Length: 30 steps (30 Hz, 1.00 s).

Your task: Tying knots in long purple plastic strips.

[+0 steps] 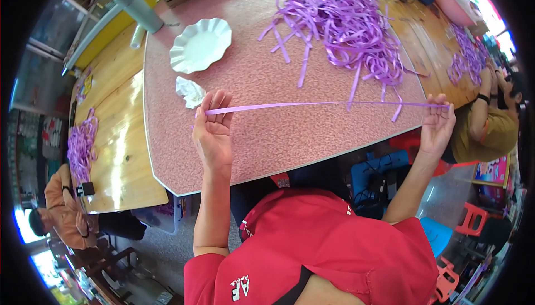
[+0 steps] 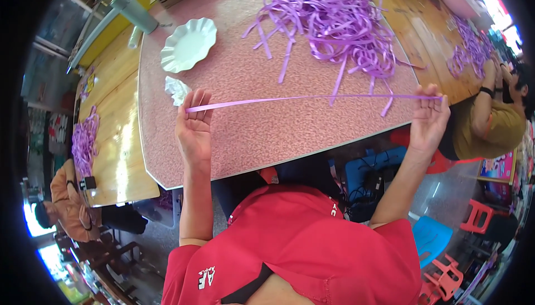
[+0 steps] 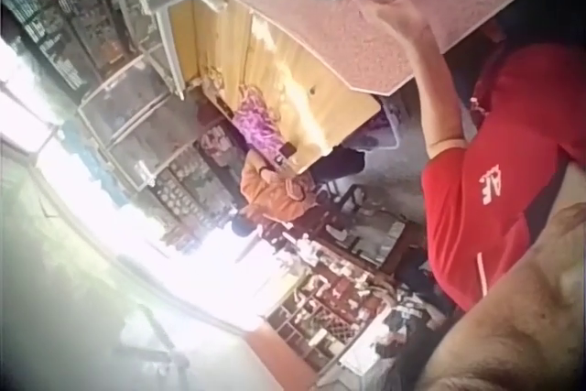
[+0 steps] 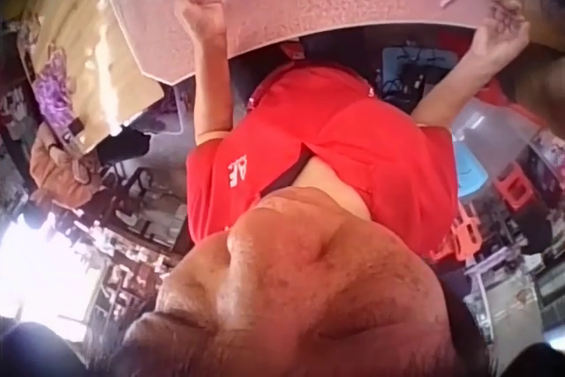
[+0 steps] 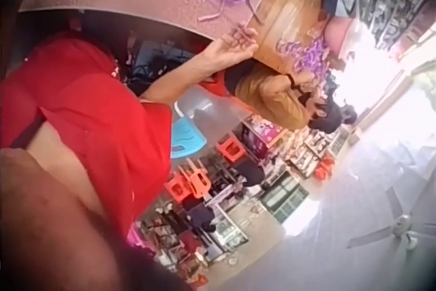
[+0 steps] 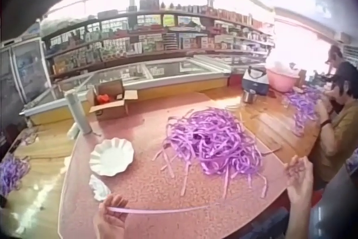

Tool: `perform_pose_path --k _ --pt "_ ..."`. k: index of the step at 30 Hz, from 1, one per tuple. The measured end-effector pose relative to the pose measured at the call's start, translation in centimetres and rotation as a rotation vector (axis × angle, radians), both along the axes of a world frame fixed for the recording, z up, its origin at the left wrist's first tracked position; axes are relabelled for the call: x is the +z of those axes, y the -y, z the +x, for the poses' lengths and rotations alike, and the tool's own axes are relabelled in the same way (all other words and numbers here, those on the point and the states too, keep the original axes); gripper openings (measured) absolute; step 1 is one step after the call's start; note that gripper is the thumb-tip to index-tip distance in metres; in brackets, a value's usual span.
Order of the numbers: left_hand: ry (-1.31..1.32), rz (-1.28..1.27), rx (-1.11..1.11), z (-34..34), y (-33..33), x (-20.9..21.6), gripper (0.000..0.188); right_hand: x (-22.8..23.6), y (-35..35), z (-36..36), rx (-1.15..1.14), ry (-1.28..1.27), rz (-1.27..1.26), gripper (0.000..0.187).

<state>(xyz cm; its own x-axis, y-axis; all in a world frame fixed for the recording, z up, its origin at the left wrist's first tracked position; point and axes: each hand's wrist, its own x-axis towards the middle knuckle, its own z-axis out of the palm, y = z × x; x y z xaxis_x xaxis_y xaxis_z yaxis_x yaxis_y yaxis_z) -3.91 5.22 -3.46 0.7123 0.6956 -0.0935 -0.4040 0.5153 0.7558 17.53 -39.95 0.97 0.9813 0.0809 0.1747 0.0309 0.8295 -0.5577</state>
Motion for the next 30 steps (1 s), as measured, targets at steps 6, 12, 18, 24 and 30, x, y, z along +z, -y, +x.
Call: perform_pose_path --k 6,12,18,24,30 --pt "0.021 -0.022 0.062 -0.6 -1.8 -0.1 0.047 0.4 1.3 1.5 0.16 -0.061 0.207 0.011" --pt "0.034 0.084 0.041 -1.0 -2.4 0.4 0.046 1.0 1.7 2.9 0.189 -0.059 0.267 0.02" --pt "-0.169 0.548 -0.171 -0.3 1.2 2.5 0.043 2.5 -4.9 -0.2 0.056 0.179 -0.449 0.022" --pt "-0.302 0.908 -0.446 0.5 4.8 5.4 0.039 4.3 -19.7 -6.4 0.293 0.811 -1.05 0.016" --pt "-0.385 1.145 -0.472 1.5 5.8 7.2 0.026 3.7 -24.1 -8.5 0.661 0.362 -0.766 0.016"
